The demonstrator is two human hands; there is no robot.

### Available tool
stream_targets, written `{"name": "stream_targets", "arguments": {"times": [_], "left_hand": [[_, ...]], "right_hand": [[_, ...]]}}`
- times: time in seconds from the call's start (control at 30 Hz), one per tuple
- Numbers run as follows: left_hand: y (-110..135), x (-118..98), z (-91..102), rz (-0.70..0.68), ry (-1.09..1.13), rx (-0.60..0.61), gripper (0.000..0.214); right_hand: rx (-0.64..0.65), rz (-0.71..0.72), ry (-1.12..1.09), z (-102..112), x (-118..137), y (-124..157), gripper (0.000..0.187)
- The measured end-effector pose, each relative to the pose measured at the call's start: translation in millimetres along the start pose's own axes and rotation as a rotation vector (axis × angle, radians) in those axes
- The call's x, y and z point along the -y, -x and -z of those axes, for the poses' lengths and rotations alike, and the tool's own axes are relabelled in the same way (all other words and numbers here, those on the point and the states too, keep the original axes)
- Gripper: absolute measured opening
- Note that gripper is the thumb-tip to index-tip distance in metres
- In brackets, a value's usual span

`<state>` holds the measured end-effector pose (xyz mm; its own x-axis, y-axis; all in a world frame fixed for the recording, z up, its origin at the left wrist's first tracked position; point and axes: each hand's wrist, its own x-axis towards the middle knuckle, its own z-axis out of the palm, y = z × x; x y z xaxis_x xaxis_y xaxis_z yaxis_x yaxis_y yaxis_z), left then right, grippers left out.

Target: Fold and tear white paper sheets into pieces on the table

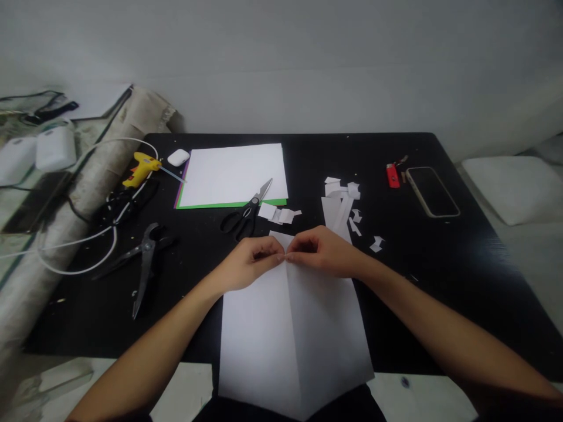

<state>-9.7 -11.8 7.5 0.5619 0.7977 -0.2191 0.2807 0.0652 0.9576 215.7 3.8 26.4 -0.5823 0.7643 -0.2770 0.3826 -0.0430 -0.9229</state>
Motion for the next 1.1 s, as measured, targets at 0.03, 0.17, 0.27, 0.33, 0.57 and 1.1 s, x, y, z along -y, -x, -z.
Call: {"name": "stream_targets", "arguments": {"times": [0.03, 0.17, 0.27, 0.33, 0.57, 1.1], "left_hand": [[0, 0, -0.7, 0.003, 0.003, -0.008, 0.023], [-1, 2, -2.2, 0.015, 0.006, -0.026, 0.023], [-1, 2, -0.5, 0.008, -0.009, -0.036, 0.024], [0, 1, 2.4, -0.007, -0.036, -0.031, 0.025], [3, -4, 12.1, -0.028, -0.16, 0.009, 0.025], [1, 0, 3.5, -0.056, -0.242, -0.12, 0.024]], "right_hand": [[-0.002, -0.003, -0.002, 0, 0, 0, 0.017], [-0.008, -0.017, -0.022, -1, -2, -2, 0.017], [-0.018, -0.022, -0.037, -1, -3, -2, 0.018], [-0.006, -0.019, -0.034, 1, -2, -2, 0.018], [0.043, -0.042, 0.018, 7, 2, -1, 0.019], [-0.065, -0.092, 0.032, 2, 1, -2, 0.016]]}}
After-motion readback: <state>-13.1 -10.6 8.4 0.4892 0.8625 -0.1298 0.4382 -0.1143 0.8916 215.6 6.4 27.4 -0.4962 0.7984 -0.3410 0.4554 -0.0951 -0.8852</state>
